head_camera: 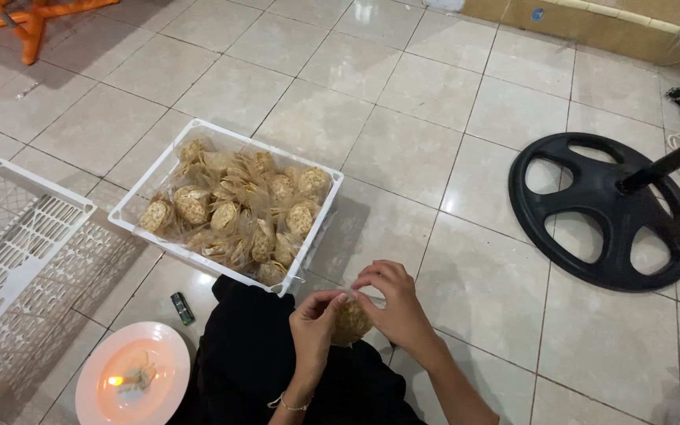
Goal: Sealing plastic bags of food using a candle flame and manual pressure
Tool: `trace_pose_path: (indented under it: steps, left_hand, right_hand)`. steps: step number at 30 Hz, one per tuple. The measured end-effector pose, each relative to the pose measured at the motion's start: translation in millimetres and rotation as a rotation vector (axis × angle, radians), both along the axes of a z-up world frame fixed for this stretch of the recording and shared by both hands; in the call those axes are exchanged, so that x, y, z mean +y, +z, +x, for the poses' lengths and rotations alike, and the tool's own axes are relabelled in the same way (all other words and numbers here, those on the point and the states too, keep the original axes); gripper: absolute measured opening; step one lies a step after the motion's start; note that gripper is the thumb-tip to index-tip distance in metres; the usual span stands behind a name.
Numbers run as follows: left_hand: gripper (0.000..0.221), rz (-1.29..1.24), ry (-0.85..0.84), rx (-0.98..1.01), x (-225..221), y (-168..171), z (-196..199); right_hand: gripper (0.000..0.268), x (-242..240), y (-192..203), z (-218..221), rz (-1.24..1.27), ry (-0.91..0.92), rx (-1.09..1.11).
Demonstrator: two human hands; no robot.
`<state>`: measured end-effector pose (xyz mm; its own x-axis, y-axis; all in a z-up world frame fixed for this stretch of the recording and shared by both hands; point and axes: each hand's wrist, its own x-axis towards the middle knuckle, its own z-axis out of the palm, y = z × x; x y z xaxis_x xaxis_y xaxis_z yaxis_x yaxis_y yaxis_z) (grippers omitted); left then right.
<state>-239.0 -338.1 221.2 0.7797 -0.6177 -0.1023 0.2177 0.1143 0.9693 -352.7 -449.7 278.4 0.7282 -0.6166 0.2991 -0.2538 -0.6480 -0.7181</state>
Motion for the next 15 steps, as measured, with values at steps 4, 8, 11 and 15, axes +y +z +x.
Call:
trace_pose_path:
  steps: [4,8,11,15]
  left_hand:
    - [0.006,0.013,0.0,0.037,1.4,1.9,-0.1]
    - [0.006,0.044,0.002,-0.003,5.8,19.8,0.9]
    - [0.006,0.069,0.014,-0.012,7.7,26.1,1.2]
    - [0.005,0.043,0.035,-0.017,7.5,11.5,2.8]
  right_hand:
    - [0.003,-1.1,-8.7,0.6,-0.008,-0.006,-0.016]
    - [0.015,-0.2,-7.1,-1.4,0.023,-0.007,0.048]
    - [0.008,-0.2,-8.0,-1.2,0.048,0.0,0.045]
    - [0.006,-0.6,-9.7,3.5,0.001,-0.014,-0.041]
